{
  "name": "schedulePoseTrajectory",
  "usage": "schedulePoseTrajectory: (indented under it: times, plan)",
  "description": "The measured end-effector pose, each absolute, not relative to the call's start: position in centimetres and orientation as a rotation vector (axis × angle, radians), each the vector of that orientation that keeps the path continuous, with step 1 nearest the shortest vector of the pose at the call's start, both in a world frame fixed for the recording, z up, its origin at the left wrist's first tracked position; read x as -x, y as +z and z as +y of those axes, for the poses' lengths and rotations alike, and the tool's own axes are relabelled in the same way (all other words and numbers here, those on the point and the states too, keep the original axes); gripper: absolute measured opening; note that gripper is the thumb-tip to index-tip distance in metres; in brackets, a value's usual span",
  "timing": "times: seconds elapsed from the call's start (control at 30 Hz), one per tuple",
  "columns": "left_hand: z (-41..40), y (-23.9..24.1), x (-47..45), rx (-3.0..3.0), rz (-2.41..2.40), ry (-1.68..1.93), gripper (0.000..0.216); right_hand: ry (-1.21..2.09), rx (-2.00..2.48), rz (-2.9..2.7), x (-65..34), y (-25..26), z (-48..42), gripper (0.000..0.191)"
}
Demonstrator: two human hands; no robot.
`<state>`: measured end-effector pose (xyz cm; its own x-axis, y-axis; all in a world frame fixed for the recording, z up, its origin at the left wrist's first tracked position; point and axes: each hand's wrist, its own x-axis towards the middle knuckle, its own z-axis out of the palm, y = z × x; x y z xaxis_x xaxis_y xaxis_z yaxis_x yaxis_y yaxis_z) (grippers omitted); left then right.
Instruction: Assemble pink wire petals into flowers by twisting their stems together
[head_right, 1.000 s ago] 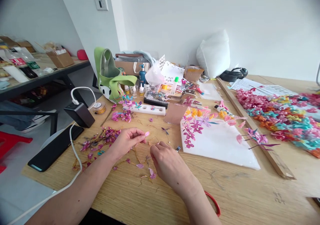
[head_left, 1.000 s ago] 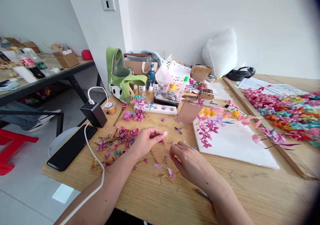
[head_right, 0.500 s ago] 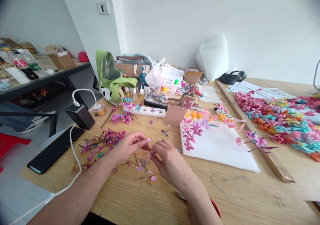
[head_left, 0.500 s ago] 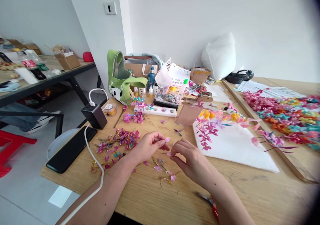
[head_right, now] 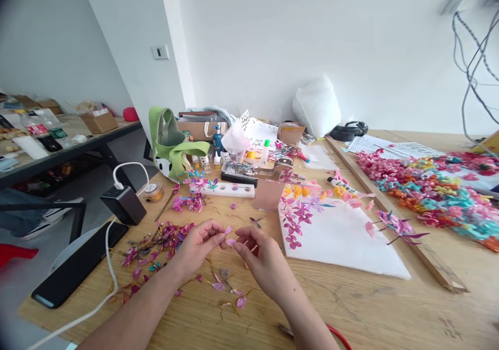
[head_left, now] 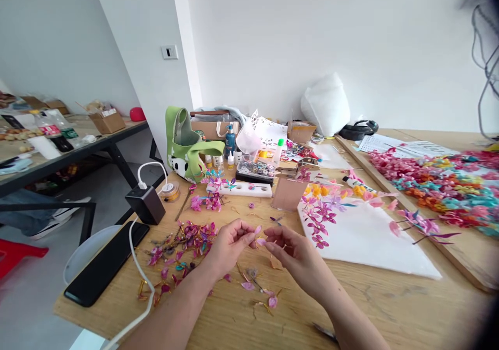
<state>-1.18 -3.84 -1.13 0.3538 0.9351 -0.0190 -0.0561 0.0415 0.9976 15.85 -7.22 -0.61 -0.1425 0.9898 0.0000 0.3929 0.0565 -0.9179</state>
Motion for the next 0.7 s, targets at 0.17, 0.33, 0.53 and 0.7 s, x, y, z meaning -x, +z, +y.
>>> schedulePoseTrajectory:
  times: [0.17, 0.33, 0.53, 0.7]
  plan:
    - [-4.00, -0.91, 1.05, -1.288, 0.904, 0.938, 0.027, 1.413, 1.290, -1.441, -15.65, -0.85, -7.06, 0.045]
    - [-4.09, -1.14, 0.99, -1.265, 0.853, 0.916, 0.027, 1.425, 1.254, -1.339, -15.20, -0.86, -7.10, 0.044]
    - [-4.01, -1.58, 1.09, -1.243, 0.823, 0.902, 0.026, 1.370, 1.266, -1.328, -15.24, -1.23, -6.90, 0.044]
    - [-4.01, -1.79, 1.09, -1.232, 0.778, 0.873, 0.026, 1.341, 1.277, -1.312, -15.21, -1.21, -6.79, 0.046]
